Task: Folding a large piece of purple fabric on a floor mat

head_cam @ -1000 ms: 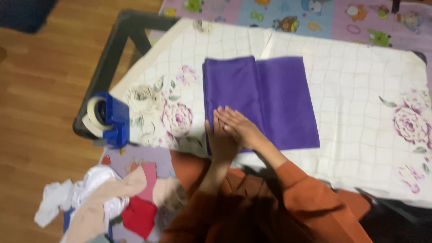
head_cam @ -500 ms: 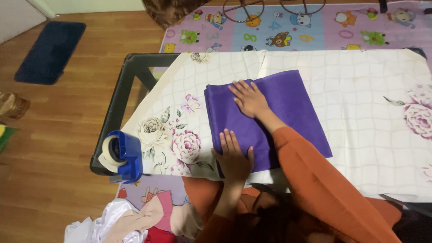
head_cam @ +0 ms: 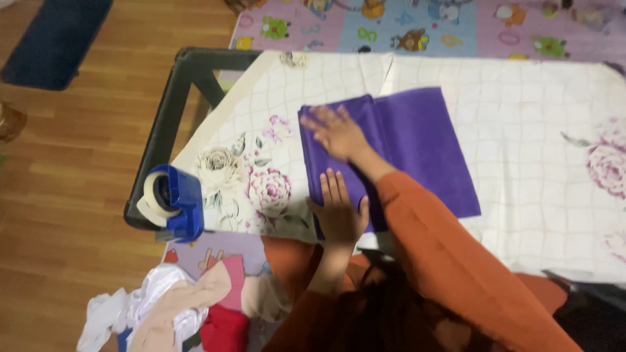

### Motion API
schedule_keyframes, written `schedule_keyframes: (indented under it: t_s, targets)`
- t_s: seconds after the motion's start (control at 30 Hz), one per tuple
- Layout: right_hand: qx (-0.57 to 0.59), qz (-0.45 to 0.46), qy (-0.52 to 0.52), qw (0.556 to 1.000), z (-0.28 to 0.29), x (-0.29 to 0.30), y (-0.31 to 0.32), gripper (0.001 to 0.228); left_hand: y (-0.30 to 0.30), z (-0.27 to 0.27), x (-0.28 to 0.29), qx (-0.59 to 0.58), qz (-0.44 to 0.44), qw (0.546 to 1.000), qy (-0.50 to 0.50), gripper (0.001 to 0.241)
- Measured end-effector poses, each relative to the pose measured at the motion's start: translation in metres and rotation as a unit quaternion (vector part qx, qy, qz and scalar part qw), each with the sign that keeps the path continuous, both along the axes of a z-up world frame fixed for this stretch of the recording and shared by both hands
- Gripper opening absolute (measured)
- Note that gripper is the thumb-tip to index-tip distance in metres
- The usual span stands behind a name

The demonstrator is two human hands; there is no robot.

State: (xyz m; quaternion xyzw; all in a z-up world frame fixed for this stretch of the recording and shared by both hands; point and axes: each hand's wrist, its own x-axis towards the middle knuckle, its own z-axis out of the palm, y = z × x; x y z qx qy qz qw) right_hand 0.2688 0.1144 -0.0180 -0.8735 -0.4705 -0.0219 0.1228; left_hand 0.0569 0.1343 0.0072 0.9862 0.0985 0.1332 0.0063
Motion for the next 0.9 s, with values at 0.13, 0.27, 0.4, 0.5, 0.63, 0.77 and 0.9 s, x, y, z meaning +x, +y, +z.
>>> schedule_keyframes:
  t_s: [0.13, 0.27, 0.4, 0.5, 0.63, 0.77, 0.9]
  targets:
    - [-0.011, -0.236, 0.034, 0.971, 0.001, -0.006, -0.016, 0.057, 0.005, 0.001, -0.001, -0.046, 0.005, 0.999, -0.022, 0.087]
    - [0.174, -0.355, 0.113, 0.912, 0.039, -0.076, -0.064, 0.064, 0.019, -0.017, 0.009, -0.242, -0.032, 0.934, -0.26, 0.058]
    - [0.26, -0.382, 0.169, 0.87, 0.028, -0.135, -0.108, 0.062, 0.048, -0.01, 0.012, -0.359, 0.042, 0.917, -0.167, 0.062]
    - [0.264, -0.332, 0.192, 0.885, 0.035, -0.161, -0.119, 0.058, 0.073, -0.033, 0.028, -0.435, 0.145, 0.888, -0.033, 0.074]
    - [0.235, -0.295, 0.254, 0.891, 0.042, -0.166, -0.125, 0.063, 0.075, -0.019, 0.045, -0.562, 0.136, 0.811, 0.092, 0.053]
    - [0.249, -0.251, 0.344, 0.87, 0.028, -0.156, -0.136, 0.056, 0.037, 0.071, 0.045, -0.592, 0.021, 0.803, 0.061, 0.043]
    - [0.335, -0.231, 0.426, 0.808, 0.059, -0.154, -0.158, 0.054, -0.015, 0.166, 0.045, -0.577, -0.022, 0.802, 0.15, 0.064]
